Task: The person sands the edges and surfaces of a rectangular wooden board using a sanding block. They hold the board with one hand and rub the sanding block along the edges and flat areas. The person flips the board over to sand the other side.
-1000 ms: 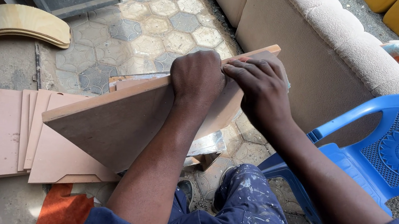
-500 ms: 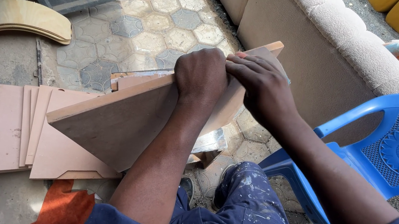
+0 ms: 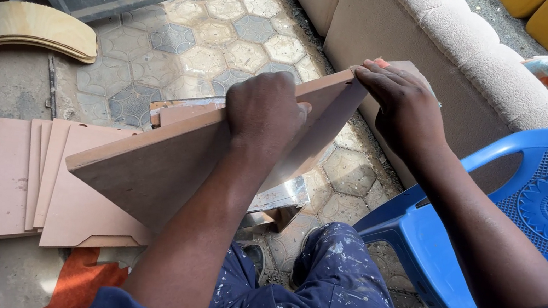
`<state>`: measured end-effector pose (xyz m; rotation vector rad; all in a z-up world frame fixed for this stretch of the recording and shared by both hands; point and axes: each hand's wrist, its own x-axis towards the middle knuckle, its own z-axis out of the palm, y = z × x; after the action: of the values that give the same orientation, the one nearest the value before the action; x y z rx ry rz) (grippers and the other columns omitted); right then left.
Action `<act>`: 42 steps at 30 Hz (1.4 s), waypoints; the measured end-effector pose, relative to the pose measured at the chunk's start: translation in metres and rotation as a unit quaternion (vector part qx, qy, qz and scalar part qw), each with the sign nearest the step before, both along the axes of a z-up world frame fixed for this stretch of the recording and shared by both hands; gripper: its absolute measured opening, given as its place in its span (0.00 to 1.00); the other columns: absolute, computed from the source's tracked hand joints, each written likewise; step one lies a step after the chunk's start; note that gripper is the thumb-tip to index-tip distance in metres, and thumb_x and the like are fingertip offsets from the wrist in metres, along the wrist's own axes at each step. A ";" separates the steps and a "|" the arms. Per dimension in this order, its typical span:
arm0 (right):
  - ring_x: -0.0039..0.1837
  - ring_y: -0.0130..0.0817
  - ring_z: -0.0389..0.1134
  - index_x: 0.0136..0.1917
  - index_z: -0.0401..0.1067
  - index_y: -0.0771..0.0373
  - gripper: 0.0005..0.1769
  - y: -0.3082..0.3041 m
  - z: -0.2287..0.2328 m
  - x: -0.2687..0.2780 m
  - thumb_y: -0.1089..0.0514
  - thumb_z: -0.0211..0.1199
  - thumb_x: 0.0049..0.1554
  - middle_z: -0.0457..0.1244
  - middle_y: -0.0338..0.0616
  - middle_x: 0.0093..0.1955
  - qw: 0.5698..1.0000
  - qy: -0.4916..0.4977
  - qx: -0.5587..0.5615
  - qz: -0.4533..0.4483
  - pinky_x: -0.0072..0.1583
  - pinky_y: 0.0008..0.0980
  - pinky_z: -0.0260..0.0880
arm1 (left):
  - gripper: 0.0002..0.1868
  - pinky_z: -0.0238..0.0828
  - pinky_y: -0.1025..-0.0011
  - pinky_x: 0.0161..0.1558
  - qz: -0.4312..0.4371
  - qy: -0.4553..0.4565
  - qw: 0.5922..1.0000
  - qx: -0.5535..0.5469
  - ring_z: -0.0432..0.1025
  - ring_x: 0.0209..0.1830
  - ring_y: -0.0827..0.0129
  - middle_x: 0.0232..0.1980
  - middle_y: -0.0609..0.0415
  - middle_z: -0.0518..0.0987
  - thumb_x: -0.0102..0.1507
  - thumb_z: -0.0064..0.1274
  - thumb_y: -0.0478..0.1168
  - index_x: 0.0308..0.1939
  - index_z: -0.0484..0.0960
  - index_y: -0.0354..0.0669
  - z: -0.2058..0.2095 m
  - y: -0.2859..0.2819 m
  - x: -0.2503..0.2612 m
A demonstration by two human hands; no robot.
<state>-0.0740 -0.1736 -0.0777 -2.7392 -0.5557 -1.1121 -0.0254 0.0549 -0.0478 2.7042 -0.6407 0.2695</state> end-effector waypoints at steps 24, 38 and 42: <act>0.58 0.41 0.75 0.53 0.81 0.51 0.18 0.094 0.008 -0.030 0.69 0.56 0.58 0.74 0.41 0.50 0.999 -0.015 -0.051 0.011 0.60 0.39 0.70 | 0.22 0.79 0.60 0.25 0.069 -0.035 0.996 0.047 0.82 0.27 0.54 0.23 0.48 0.81 0.59 0.67 0.57 0.34 0.85 0.40 -0.009 0.019 -0.003; 0.68 0.46 0.69 0.63 0.79 0.51 0.18 0.088 -0.009 -0.019 0.67 0.59 0.64 0.70 0.46 0.65 0.995 -0.099 0.020 -0.009 0.69 0.42 0.64 | 0.23 0.77 0.58 0.33 0.069 -0.024 0.997 0.036 0.83 0.31 0.55 0.24 0.52 0.82 0.61 0.61 0.61 0.34 0.87 0.44 -0.025 0.003 0.006; 0.66 0.51 0.71 0.63 0.79 0.61 0.21 0.031 -0.014 0.009 0.73 0.57 0.61 0.71 0.53 0.60 0.996 -0.083 -0.004 0.017 0.66 0.45 0.68 | 0.20 0.76 0.59 0.33 0.059 -0.032 0.997 0.043 0.83 0.31 0.56 0.25 0.51 0.83 0.61 0.64 0.58 0.35 0.87 0.44 -0.011 0.006 -0.009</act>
<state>-0.0648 -0.1421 -0.0917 -2.6492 -0.6265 -1.3406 -0.0341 0.0607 -0.0586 2.8312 -0.5234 0.3679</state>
